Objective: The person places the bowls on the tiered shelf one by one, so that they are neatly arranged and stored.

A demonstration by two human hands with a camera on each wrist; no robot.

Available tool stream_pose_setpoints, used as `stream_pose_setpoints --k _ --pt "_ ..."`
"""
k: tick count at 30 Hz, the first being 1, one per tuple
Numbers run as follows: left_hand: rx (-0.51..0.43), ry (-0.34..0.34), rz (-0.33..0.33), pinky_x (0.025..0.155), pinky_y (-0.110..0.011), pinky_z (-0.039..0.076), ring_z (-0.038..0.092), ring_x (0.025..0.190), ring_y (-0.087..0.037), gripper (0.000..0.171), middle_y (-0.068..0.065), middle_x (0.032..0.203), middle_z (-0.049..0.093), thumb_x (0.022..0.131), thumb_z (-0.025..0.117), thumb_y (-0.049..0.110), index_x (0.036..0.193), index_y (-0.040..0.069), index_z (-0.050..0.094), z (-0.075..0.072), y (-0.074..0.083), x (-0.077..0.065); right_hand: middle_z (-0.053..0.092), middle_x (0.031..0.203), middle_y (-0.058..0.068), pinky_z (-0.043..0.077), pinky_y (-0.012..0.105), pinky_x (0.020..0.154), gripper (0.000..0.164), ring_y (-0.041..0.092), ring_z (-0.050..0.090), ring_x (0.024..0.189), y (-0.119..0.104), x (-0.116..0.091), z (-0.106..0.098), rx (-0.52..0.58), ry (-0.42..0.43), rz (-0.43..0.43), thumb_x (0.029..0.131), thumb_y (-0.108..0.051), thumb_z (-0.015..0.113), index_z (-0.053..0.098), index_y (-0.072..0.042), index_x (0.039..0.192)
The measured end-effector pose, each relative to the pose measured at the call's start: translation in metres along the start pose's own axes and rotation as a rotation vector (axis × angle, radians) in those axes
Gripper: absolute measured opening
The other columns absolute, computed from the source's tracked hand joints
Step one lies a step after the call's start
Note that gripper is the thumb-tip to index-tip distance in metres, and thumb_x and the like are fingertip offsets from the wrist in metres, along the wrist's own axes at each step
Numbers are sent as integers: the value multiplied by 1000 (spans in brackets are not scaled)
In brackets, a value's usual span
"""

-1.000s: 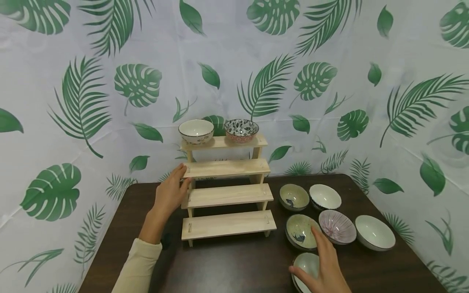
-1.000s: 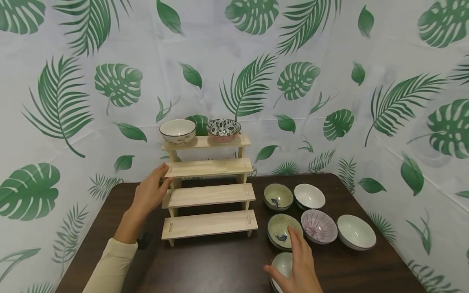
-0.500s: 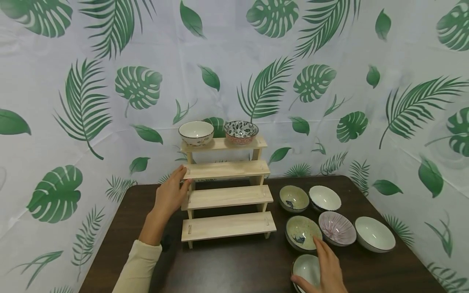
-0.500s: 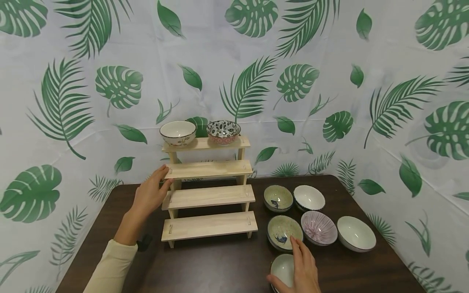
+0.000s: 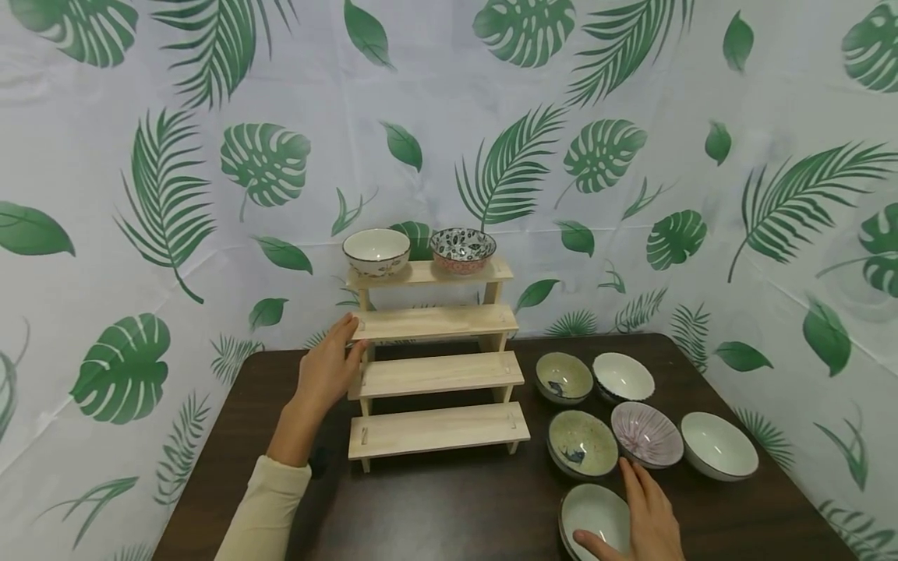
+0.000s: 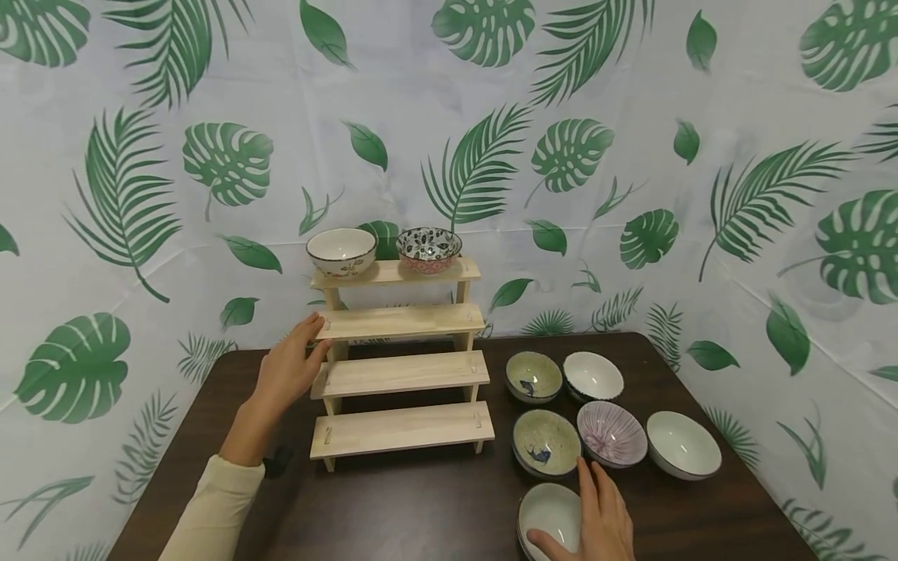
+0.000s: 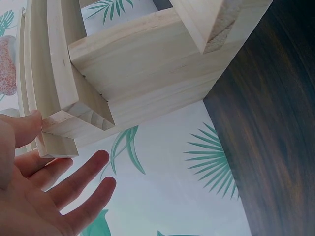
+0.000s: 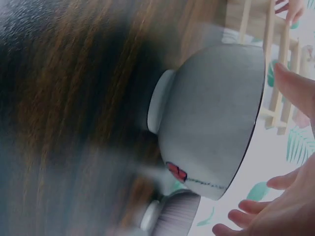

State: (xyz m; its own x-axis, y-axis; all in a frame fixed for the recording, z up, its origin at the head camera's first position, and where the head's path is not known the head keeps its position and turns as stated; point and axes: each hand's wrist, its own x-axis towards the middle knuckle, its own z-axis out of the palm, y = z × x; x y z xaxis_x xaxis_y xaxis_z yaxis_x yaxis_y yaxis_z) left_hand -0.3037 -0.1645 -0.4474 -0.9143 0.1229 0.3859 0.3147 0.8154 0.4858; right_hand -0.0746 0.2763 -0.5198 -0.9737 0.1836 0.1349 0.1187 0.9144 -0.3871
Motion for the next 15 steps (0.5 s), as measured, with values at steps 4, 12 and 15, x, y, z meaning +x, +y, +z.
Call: stream_pose_setpoints --k 4,12,15 --pt "1 -1 -4 100 -71 46 52 140 -42 55 -12 165 40 107 57 33 154 5 47 -1 1 1 28 155 39 34 82 101 137 61 37 134 6 2 0 -43 -43 28 67 -79 80 23 6 158" --pt "9 -14 -9 100 -71 46 51 141 -41 55 -13 165 40 107 55 33 155 5 47 -1 1 1 32 152 44 42 78 96 139 67 42 130 15 1 5 -102 -105 7 62 -82 80 26 4 157" --pt "8 -9 -10 100 -71 46 51 141 -42 55 -13 165 40 107 56 32 154 5 48 -1 1 0 35 149 43 44 79 92 138 66 46 127 21 -3 12 -89 -55 -44 60 -80 83 27 1 156"
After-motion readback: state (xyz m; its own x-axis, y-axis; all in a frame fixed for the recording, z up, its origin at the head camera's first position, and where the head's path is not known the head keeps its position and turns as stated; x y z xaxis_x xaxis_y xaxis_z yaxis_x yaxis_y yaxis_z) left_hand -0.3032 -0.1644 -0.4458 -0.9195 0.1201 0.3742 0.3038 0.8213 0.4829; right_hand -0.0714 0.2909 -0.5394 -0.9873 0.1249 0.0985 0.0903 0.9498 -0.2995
